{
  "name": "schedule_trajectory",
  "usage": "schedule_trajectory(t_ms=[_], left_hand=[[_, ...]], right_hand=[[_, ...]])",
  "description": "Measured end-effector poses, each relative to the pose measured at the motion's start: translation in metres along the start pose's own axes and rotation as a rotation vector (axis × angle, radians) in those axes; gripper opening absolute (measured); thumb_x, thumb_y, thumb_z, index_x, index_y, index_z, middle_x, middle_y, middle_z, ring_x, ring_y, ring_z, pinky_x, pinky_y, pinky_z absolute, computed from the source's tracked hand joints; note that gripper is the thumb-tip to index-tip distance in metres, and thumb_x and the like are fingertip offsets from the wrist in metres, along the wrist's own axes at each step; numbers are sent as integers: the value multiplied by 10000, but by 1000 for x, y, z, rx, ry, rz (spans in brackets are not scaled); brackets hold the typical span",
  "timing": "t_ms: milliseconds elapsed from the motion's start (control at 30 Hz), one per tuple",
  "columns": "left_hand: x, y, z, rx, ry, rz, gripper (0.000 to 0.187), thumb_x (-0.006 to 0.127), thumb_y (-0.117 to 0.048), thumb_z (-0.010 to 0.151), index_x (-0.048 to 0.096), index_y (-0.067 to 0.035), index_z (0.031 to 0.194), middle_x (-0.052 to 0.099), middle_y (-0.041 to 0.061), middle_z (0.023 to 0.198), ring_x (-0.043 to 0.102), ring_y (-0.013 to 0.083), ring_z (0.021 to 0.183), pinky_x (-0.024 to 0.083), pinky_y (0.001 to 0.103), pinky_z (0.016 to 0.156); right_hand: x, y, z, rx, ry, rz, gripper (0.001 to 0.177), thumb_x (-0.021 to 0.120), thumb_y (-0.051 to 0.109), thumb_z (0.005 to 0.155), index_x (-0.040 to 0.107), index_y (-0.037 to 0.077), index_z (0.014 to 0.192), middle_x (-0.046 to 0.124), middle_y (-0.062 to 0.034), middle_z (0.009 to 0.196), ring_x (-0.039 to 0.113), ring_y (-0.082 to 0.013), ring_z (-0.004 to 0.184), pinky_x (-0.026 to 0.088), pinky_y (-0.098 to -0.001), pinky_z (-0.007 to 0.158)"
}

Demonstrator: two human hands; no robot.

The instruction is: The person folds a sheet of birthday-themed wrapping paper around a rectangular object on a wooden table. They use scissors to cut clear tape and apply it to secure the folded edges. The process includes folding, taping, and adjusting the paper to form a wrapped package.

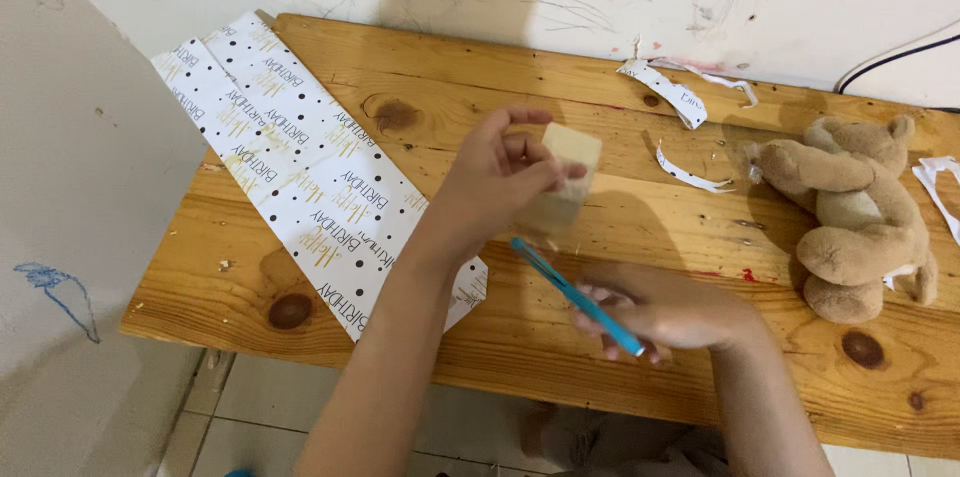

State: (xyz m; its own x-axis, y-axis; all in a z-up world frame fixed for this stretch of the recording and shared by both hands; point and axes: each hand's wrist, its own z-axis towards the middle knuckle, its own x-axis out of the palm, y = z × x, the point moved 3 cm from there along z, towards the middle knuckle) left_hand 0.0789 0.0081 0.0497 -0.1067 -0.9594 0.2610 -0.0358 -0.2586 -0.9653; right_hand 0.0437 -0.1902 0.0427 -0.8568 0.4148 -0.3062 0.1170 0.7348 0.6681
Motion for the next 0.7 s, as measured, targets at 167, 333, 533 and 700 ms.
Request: schedule_trajectory(t_ms=[167,333,533,700], left_hand=[[2,3,6,46,53,47,496,600,54,902,427,15,1365,667,72,792,769,255,1049,609,291,856],[6,7,8,114,48,82,496,609,59,909,417,16,1365,646,56,822,763,232,1070,564,255,781],[9,3,5,139,36,125,472,633,27,913,459,-4,1350,608,8,815,707,117,902,542,232,724],[12,-4,-7,191,54,254,463,663,-16,914,495,-30,1345,586,-27,791,490,44,676,435,212,626]], right_hand=[[15,36,-27,243,-160,-363,529,773,538,797,712,17,866,723,-154,679,707,-284,671,523,-438,637],[37,37,-41,196,-245,-538,525,777,518,750,681,55,979,728,-174,855,716,-341,865,569,-467,800],[17,1,-43,221,-516,-613,312,771,385,802,742,104,936,728,-154,911,725,-348,930,562,-471,838],[-10,-25,-38,281,-757,-528,176,767,190,798,748,35,878,728,-234,840,719,-393,884,554,-488,797]])
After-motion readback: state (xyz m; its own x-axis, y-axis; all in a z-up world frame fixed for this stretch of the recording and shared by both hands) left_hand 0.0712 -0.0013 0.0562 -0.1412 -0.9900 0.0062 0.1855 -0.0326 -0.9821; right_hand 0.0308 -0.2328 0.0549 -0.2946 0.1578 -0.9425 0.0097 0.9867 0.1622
